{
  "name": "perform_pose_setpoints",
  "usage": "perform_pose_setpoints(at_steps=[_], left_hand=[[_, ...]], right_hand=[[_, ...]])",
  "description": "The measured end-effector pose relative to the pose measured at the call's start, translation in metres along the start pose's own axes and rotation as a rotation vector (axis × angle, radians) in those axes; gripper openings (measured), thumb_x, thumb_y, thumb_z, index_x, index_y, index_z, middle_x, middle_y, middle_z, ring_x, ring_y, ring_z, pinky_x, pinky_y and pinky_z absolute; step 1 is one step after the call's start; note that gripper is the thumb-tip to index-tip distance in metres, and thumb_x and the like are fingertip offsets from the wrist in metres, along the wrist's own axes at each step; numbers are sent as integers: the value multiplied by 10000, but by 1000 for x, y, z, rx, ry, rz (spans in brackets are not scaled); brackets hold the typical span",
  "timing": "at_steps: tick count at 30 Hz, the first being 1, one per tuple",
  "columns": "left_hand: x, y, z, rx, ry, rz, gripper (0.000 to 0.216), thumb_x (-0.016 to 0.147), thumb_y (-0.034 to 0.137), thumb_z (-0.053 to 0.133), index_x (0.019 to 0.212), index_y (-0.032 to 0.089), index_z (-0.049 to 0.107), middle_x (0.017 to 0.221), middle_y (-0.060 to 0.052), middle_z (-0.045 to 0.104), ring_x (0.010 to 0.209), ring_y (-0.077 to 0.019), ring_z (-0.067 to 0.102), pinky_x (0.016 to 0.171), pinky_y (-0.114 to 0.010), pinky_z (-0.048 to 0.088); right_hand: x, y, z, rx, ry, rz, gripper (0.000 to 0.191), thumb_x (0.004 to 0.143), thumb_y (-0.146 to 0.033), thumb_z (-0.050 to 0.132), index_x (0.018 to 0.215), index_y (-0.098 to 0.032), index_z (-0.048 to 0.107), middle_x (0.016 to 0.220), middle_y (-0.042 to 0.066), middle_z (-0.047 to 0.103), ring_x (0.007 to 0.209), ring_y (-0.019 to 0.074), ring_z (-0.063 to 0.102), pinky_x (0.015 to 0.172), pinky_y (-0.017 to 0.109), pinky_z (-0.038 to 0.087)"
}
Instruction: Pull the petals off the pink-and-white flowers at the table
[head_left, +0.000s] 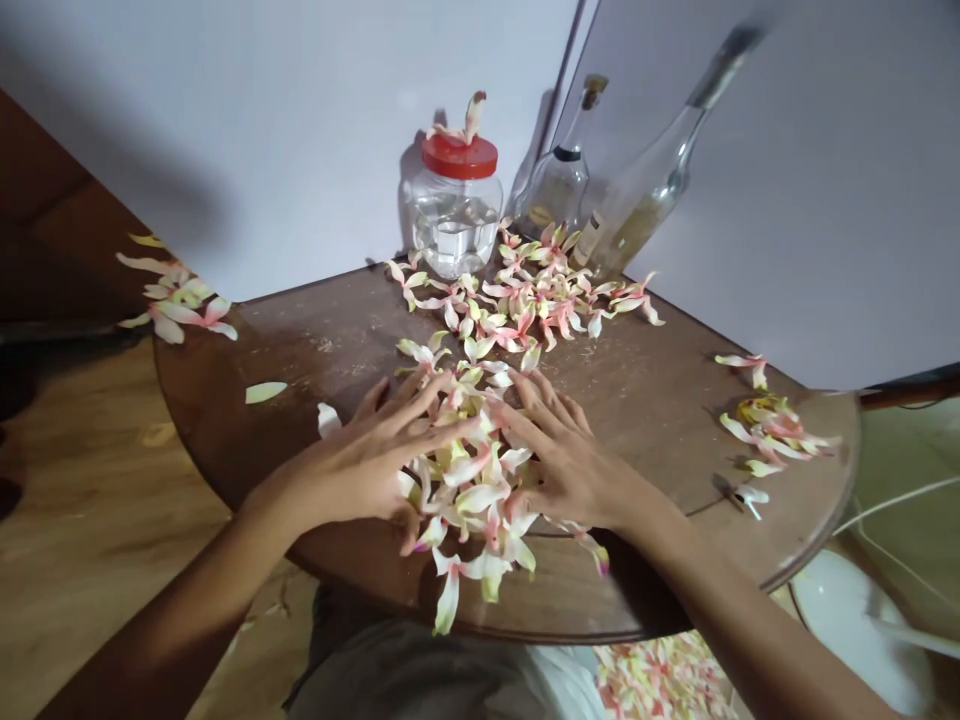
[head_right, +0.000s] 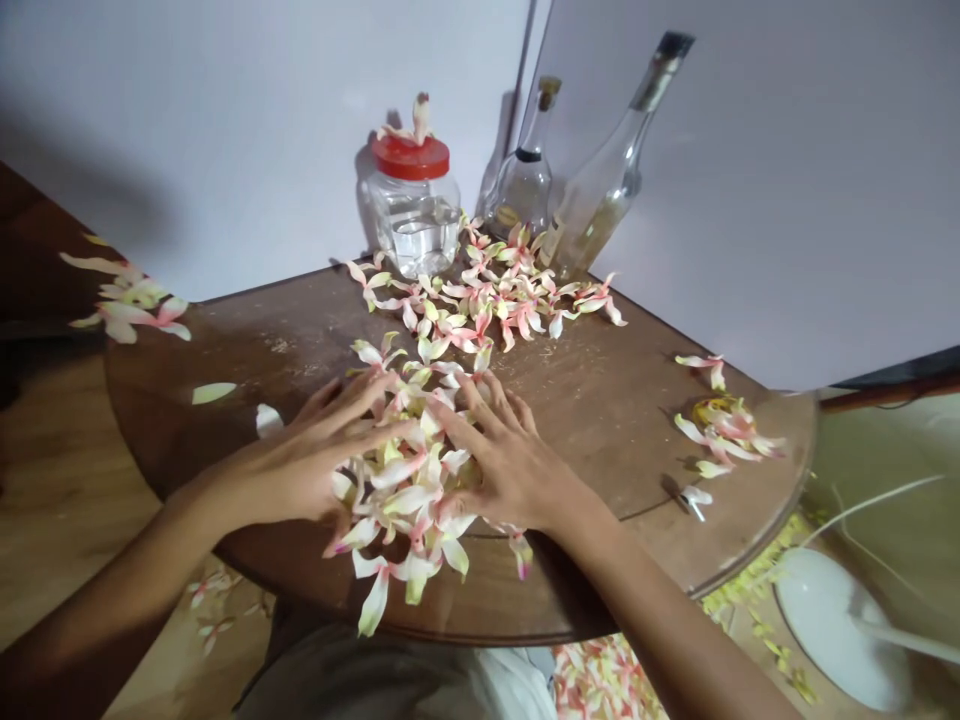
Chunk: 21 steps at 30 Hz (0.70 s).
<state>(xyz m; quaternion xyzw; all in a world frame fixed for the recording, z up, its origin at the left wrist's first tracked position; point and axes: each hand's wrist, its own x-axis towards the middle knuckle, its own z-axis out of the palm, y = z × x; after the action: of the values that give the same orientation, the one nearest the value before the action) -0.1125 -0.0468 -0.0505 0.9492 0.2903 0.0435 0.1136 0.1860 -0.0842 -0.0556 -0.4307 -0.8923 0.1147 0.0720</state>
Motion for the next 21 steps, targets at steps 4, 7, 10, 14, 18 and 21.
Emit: perform_pose_setpoints(at_steps=[4,7,10,14,18,21], left_hand=[[5,25,11,-31,15,36,1187,668,587,858,1602,398,150,1698,-133,-54,1550,-443,109,1224,-613,281],[13,54,23,-77,46,40,1145,699,608,826,1598,411,146,1699,-135,-31,1547,-440,136,1210,-622,300],[30,100,36,-161,80,67,1118,729,676,756,1605,382,126,1689,-180,30,1549,-432,132,1197,-608,327],[58,187,58,-249,112,122,1115,789,766,594,1620,291,23,1628,-256,238,1540,-449,116,1169,-605,362],[76,259,95,-387,100,335,1012,889,680,550,1625,241,11,1631,-275,213,1554,-388,126,1233,-502,307],[77,276,127,-503,-176,496,1131,727,719,722,1616,299,163,1679,-201,116,1533,-448,167,1181,-560,375]], right_hand=[[0,3,3,31,-27,-69,1101,824,-700,664,1643,-291,52,1669,170,186,1511,501,146,1140,753,239],[-22,2,5,46,-21,-73,1057,887,-635,637,1646,-220,30,1642,197,260,1507,460,226,1141,714,311],[-69,1,6,6,25,-18,997,925,-607,594,1646,-196,40,1625,200,304,1504,430,266,1134,702,345],[-175,-2,10,-5,114,155,868,969,-615,480,1643,-186,143,1627,175,326,1480,419,337,1114,651,425],[-292,-20,28,-80,86,418,936,891,-671,577,1626,-206,232,1595,184,390,1376,436,492,1000,562,558],[-353,-38,52,-75,-20,494,924,893,-648,605,1622,-209,245,1574,185,427,1395,396,485,1066,538,512]])
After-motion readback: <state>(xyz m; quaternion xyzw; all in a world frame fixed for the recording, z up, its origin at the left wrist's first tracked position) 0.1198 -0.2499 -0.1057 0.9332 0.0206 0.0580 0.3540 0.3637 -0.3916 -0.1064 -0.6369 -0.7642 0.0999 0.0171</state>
